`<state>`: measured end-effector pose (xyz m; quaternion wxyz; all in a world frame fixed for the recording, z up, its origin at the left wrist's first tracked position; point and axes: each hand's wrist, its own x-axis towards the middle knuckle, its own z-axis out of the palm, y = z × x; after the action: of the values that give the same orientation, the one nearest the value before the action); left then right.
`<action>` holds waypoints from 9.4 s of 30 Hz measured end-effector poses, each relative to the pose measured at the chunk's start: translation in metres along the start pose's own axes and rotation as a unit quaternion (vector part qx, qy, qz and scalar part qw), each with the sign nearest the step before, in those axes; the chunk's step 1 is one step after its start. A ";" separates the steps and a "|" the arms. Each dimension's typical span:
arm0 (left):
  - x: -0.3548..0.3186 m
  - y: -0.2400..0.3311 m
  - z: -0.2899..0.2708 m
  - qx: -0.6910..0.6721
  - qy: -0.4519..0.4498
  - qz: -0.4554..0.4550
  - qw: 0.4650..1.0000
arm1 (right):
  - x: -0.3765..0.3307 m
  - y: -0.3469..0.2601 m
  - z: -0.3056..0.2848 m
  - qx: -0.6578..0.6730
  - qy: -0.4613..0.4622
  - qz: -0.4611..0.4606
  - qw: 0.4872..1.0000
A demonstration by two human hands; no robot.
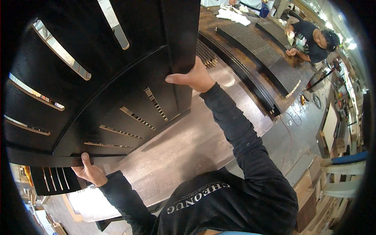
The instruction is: The person slides several wooden slats into the pre-cut grooves of a large black wooden panel. They handle the slats individually, align them, and push them into place by hand on a workbench.
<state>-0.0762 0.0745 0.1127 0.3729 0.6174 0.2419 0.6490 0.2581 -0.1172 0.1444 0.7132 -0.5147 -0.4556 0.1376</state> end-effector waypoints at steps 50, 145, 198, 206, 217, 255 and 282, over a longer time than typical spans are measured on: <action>0.010 -0.031 0.007 -0.057 -0.009 -0.062 0.996 | 0.007 0.039 0.002 -0.008 0.006 0.006 1.000; 0.008 0.057 -0.062 0.202 0.169 0.104 0.959 | -0.069 -0.089 0.024 -0.074 -0.022 -0.042 0.996; -0.036 0.083 -0.025 0.276 0.172 0.155 0.933 | -0.125 -0.069 -0.019 -0.019 0.022 0.083 0.996; -0.005 0.079 -0.052 0.327 0.198 0.177 0.907 | -0.081 -0.129 -0.004 -0.014 -0.013 0.019 1.000; -0.025 -0.133 -0.166 0.407 0.320 0.148 0.843 | -0.134 -0.051 0.004 0.026 0.000 0.110 0.994; 0.049 0.114 -0.055 0.230 0.277 0.022 0.933 | -0.077 -0.138 0.012 0.010 0.037 -0.021 0.999; -0.058 0.030 -0.024 0.312 0.327 0.061 0.890 | -0.134 -0.009 -0.002 -0.038 0.130 -0.052 0.989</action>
<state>-0.1077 0.0144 0.0972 0.0210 0.4681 0.5021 0.7268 0.1841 -0.2113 0.0837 0.7523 -0.5305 -0.3903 0.0149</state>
